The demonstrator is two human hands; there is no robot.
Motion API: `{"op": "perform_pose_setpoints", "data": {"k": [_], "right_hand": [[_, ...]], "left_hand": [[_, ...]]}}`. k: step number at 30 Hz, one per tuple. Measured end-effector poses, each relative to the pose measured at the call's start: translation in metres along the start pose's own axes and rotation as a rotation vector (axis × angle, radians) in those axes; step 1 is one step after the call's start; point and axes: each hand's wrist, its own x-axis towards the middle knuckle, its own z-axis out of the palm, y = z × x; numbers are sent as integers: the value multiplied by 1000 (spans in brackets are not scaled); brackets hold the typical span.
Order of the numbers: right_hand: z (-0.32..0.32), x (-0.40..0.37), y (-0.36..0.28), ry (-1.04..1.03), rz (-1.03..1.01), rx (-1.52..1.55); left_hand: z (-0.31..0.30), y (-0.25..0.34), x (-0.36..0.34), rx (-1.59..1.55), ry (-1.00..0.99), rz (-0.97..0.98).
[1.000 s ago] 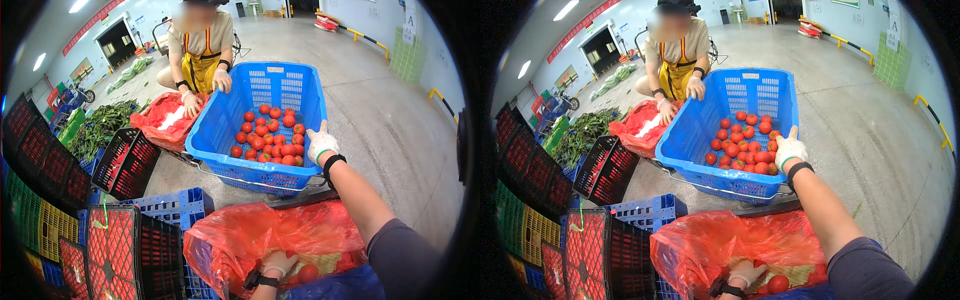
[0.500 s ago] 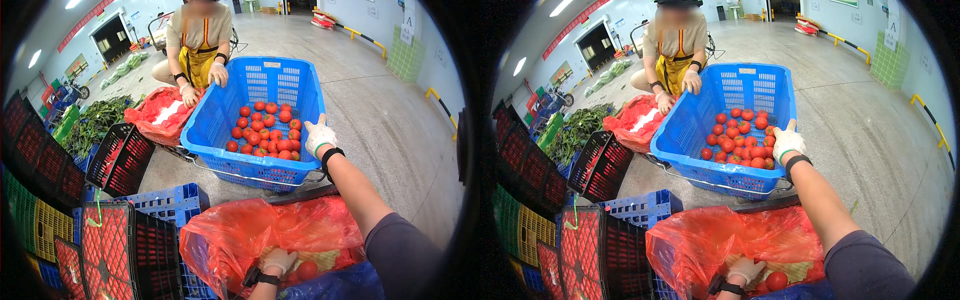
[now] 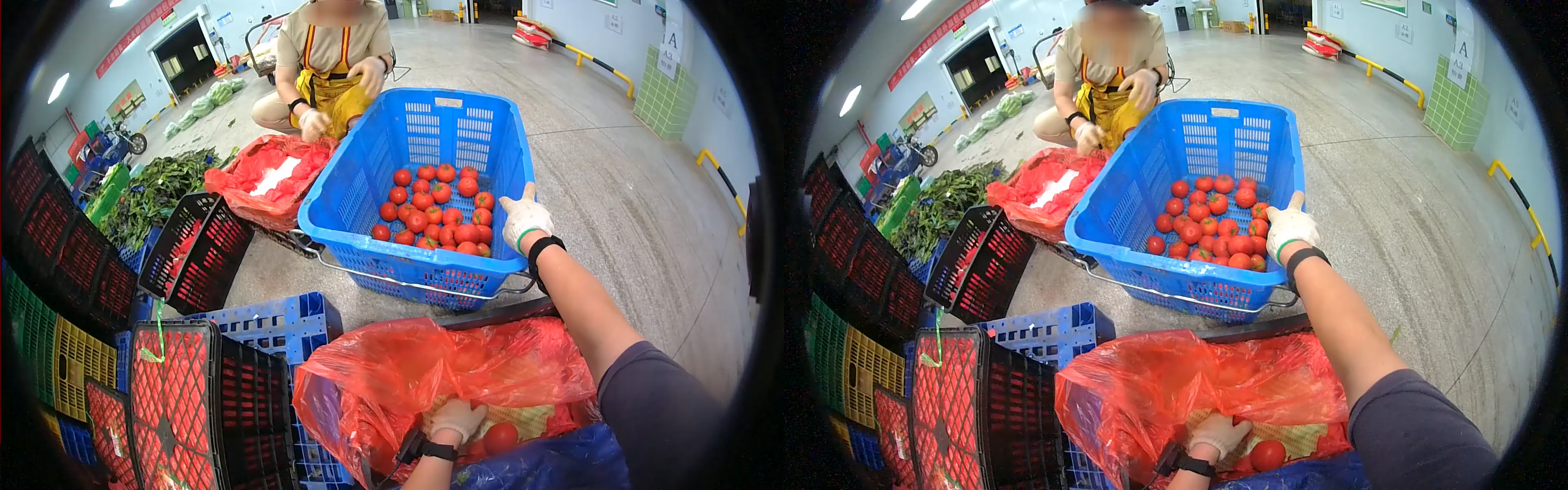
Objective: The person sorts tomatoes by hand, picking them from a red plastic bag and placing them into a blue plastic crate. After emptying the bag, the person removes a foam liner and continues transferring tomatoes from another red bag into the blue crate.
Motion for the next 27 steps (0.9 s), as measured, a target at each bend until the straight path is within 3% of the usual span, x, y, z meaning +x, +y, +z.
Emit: {"op": "perform_pose_setpoints", "data": {"k": [2, 5, 7, 9, 11, 13, 19, 27], "right_hand": [[3, 4, 0, -5, -17, 4], [-10, -1, -29, -35, 17, -238], [-7, 3, -30, 162, 236, 129], [-9, 7, -30, 144, 241, 132], [-24, -5, -32, -33, -43, -467], [-24, -1, -35, -32, 21, -440], [-25, -4, -33, -24, -46, -482], [-21, -1, -27, 51, -83, -382]], "left_hand": [[-1, 3, -3, -41, 63, -1], [-2, 2, -2, 18, 16, -29], [-1, 0, 1, 1, -4, -37], [0, 0, 1, -6, -48, -44], [-5, 4, -3, -46, -22, -19], [-6, 5, -3, -61, -7, -20], [-13, 11, -5, 21, -92, -67], [-6, 3, 0, -22, -23, 6]]}}
